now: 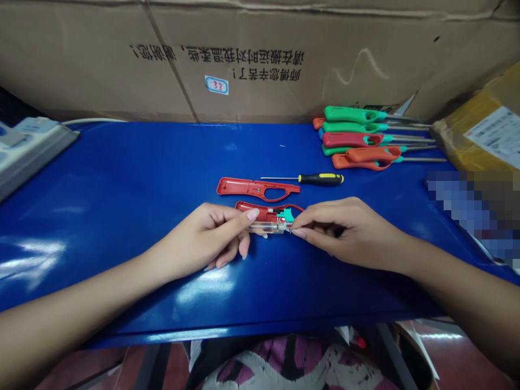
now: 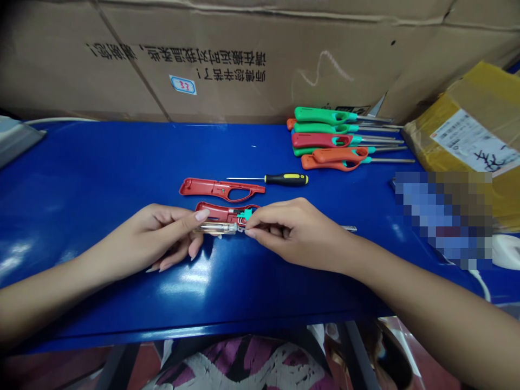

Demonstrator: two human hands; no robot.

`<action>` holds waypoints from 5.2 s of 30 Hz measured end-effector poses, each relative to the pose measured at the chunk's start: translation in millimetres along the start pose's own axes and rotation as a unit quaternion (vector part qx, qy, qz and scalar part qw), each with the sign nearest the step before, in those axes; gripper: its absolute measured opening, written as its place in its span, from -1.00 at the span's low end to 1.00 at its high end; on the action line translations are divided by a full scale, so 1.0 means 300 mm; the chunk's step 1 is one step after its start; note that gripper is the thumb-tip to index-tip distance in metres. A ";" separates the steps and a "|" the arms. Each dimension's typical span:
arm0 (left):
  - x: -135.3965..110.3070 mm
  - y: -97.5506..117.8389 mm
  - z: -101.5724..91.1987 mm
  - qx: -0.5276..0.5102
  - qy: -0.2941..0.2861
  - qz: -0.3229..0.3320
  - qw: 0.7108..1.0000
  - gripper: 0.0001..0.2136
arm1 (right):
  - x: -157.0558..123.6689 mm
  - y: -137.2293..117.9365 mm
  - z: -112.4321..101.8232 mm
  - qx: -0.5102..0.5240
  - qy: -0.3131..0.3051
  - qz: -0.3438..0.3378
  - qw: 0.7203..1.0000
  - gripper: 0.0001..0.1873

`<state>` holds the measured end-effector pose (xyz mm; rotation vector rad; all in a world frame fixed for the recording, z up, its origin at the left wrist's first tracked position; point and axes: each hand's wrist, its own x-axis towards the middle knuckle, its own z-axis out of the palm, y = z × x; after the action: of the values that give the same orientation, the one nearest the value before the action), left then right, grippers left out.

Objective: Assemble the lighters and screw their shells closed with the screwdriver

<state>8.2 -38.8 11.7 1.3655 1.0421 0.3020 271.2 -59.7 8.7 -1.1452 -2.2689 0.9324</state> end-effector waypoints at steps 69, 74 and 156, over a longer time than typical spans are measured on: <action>-0.002 0.003 0.003 0.022 -0.016 -0.012 1.000 -0.51 | 0.001 0.011 0.006 -0.037 0.001 -0.069 0.997 -0.86; -0.001 0.006 0.007 0.025 -0.014 -0.015 0.999 -0.51 | 0.000 0.010 0.006 -0.041 -0.003 -0.070 0.997 -0.85; 0.043 -0.031 -0.098 0.302 0.102 0.320 0.892 -0.82 | 0.015 0.027 0.006 -0.152 0.115 -0.132 0.973 -0.78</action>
<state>-10.2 -12.8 1.9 2.2830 0.8539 0.6548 271.9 -53.2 1.9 -0.9778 -2.3438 0.3393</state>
